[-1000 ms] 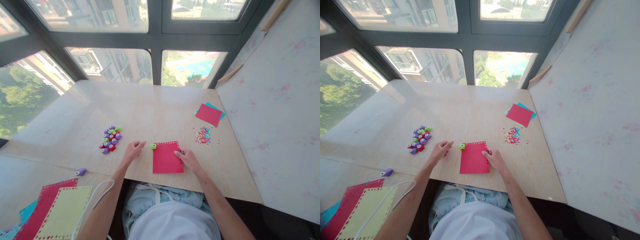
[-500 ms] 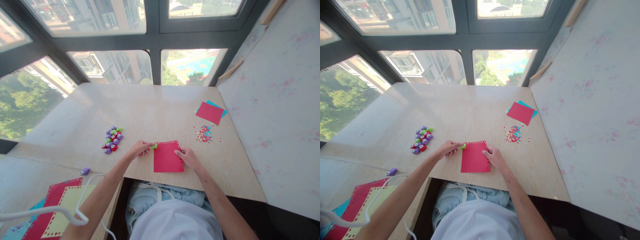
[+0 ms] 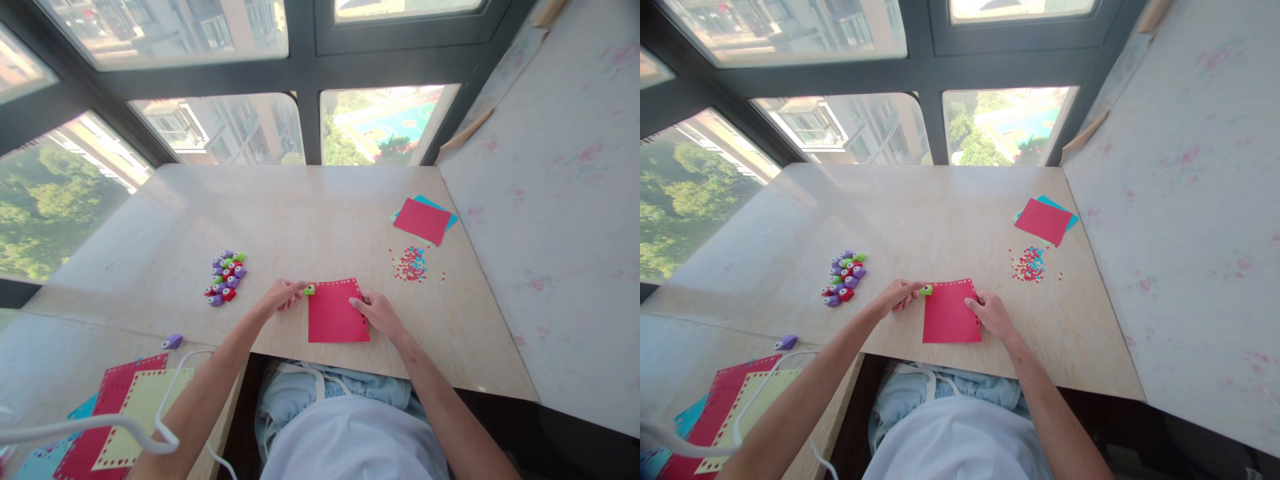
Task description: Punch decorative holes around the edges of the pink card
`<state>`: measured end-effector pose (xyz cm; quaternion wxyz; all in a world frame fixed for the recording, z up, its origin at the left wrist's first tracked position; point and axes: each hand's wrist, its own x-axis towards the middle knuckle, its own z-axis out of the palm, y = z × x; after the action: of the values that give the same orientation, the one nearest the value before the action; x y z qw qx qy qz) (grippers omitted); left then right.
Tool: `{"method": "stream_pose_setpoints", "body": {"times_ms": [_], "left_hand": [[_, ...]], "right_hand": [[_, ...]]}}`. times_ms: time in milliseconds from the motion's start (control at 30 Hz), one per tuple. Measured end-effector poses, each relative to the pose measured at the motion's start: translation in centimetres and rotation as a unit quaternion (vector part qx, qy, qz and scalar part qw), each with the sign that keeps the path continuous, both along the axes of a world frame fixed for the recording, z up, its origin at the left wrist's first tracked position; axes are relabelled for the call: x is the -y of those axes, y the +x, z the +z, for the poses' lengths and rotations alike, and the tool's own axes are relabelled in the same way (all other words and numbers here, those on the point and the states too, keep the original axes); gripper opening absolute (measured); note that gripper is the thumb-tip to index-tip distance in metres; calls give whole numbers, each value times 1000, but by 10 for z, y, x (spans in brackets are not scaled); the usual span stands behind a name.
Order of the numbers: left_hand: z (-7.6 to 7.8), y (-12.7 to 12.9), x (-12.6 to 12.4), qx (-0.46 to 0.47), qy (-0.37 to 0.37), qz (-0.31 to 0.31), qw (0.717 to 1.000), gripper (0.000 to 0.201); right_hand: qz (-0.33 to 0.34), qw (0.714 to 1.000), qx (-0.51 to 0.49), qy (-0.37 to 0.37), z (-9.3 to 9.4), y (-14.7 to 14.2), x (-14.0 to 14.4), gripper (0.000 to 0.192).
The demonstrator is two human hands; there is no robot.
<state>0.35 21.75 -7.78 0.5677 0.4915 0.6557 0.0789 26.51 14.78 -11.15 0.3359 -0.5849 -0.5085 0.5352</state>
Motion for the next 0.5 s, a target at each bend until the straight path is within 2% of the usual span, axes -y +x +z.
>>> {"method": "stream_pose_setpoints", "body": {"times_ms": [200, 500], "left_hand": [[-3, -2, 0, 1, 10, -17, 1000, 52], [0, 3, 1, 25, 9, 13, 1000, 48]], "right_hand": [[4, 1000, -1, -3, -3, 1, 0, 33], [7, 1000, 9, -6, -2, 1, 0, 34]]}}
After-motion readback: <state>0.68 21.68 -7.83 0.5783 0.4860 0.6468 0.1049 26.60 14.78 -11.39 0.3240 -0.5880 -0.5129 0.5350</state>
